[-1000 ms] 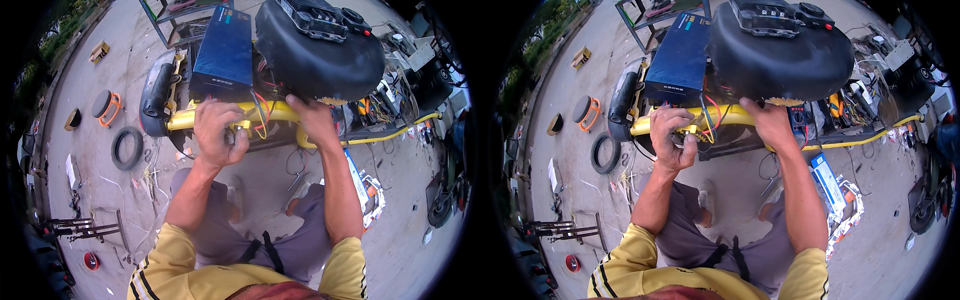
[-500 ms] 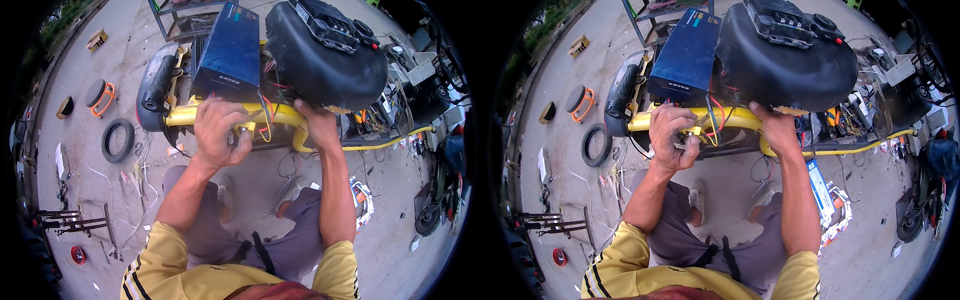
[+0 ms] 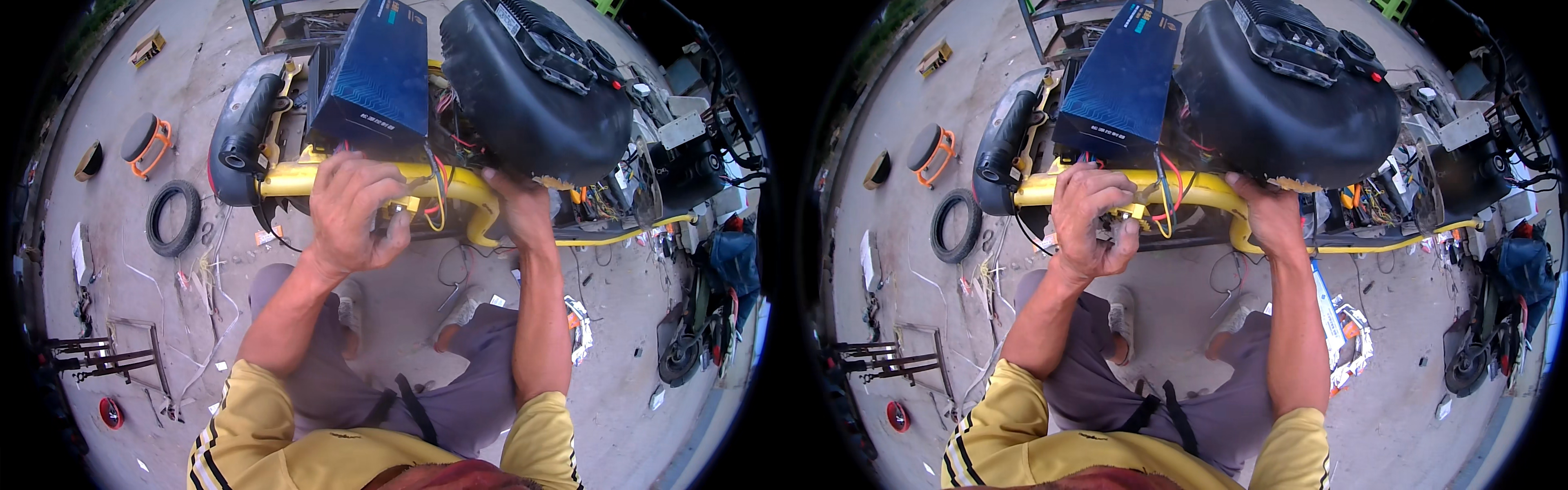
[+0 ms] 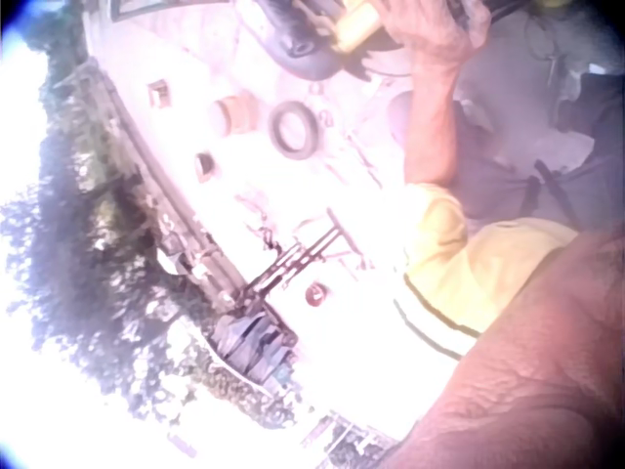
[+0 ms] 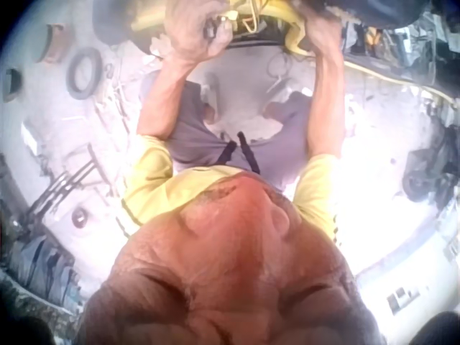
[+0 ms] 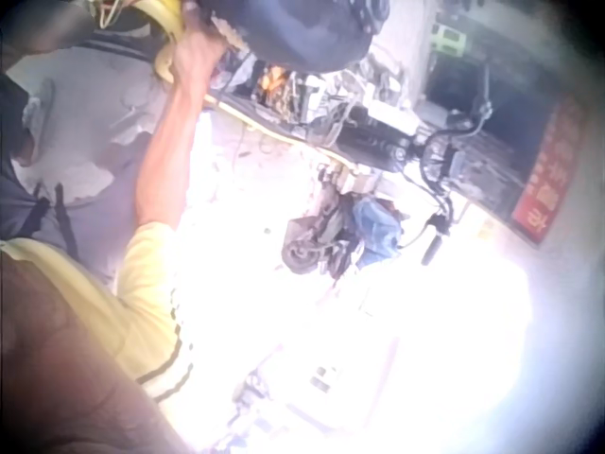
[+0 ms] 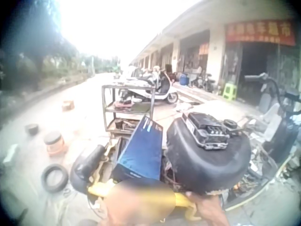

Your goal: The person is repairing the wiring of a yellow electric scooter. They connect wires to a yellow terminal block, use a multimeter to test connections, and wrap the wiring with plastic film.

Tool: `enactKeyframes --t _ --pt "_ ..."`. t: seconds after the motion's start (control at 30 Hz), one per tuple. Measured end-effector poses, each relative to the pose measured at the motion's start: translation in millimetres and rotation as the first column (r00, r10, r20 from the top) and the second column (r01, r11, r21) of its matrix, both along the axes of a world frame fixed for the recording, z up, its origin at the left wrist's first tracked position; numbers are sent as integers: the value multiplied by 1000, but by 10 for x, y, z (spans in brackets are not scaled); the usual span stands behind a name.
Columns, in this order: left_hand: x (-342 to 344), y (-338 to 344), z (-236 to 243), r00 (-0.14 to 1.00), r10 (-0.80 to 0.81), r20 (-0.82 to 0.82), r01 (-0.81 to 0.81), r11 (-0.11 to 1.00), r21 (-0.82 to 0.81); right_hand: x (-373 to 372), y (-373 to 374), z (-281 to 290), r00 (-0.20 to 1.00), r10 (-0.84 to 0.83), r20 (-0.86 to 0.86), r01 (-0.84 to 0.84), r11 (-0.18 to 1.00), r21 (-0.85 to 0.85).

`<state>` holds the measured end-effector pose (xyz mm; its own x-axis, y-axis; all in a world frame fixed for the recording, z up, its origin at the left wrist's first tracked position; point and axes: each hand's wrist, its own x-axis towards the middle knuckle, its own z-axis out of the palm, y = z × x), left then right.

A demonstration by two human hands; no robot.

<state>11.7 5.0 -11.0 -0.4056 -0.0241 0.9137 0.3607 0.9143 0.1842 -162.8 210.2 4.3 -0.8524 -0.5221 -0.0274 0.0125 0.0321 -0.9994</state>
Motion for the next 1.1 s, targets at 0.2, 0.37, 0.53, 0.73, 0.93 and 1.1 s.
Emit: enactKeyframes --t 0.2,0.37,0.53,0.73,0.93,1.1 --pt "8 7 0 1000 -10 1 10 1000 15 15 -37 -32 1000 10 -21 -12 997 -83" --pt "9 8 -16 1000 -15 6 14 1000 20 23 -49 -24 1000 12 -26 -14 996 -90" --pt "9 16 -7 1000 -18 8 18 999 28 22 -47 -40 998 10 -60 -16 994 -106" --pt "17 9 -1 1000 -15 5 15 1000 27 112 -64 67 1000 -18 -1 18 999 -47" --pt "9 4 -2 1000 -14 10 14 1000 18 99 -31 80 1000 2 -7 -3 999 -34" --pt "11 0 -7 1000 -12 10 12 1000 14 62 -4 47 999 15 -50 -16 1000 -19"
